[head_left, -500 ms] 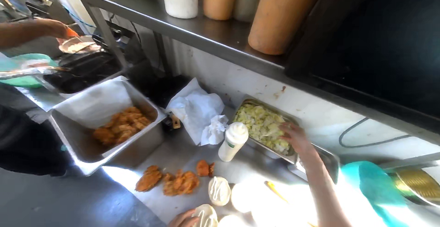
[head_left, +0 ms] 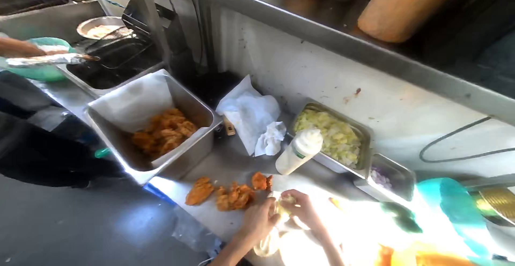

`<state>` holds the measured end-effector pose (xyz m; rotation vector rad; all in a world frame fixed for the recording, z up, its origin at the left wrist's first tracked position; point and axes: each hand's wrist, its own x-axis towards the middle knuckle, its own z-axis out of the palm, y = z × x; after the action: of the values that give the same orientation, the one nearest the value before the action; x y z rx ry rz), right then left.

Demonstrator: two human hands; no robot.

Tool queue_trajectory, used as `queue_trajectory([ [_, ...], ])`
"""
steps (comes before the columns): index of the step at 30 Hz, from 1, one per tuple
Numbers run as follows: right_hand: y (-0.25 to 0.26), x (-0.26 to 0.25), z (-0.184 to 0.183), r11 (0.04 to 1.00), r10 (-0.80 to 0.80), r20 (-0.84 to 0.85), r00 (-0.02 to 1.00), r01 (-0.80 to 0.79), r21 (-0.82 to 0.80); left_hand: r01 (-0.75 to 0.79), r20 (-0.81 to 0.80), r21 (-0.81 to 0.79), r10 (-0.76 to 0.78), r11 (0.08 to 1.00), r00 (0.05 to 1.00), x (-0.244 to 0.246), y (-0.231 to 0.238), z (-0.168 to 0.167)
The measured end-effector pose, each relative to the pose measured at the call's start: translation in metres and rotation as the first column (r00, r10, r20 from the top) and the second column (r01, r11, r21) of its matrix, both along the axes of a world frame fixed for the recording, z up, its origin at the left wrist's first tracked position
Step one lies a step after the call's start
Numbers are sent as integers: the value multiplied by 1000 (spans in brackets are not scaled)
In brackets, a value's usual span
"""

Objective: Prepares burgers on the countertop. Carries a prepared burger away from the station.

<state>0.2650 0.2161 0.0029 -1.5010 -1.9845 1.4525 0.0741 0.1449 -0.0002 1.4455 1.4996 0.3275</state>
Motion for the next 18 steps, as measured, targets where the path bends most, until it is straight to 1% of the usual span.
queue_trajectory([
  [2,-4,-11,3,996,21,181,983,-37,85,-1,-35,15,1,1000,999,-1,2,2],
  [3,-7,-13,4,993,20,221,975,-45,110,-10,-54,25,11,1000,998,-2,2,5],
  [6,-10,-7,5,987,-1,249,969,-39,155,-50,-88,99,59,994,994,-4,2,12],
  [8,-9,0,4,986,-4,285,958,-44,161,-58,-81,166,72,984,994,-4,3,8],
  [11,-13,4,3,990,16,351,936,-65,128,12,-115,191,10,981,993,-1,9,0],
  [13,-13,6,2,984,0,347,938,-62,168,58,-134,173,-35,983,990,2,14,-5],
  [15,-14,9,-3,972,4,312,950,-76,221,-9,-103,198,30,980,994,4,10,-11],
  [18,-13,18,-9,976,116,299,947,-165,144,-195,-8,293,207,936,978,2,-7,-21],
])
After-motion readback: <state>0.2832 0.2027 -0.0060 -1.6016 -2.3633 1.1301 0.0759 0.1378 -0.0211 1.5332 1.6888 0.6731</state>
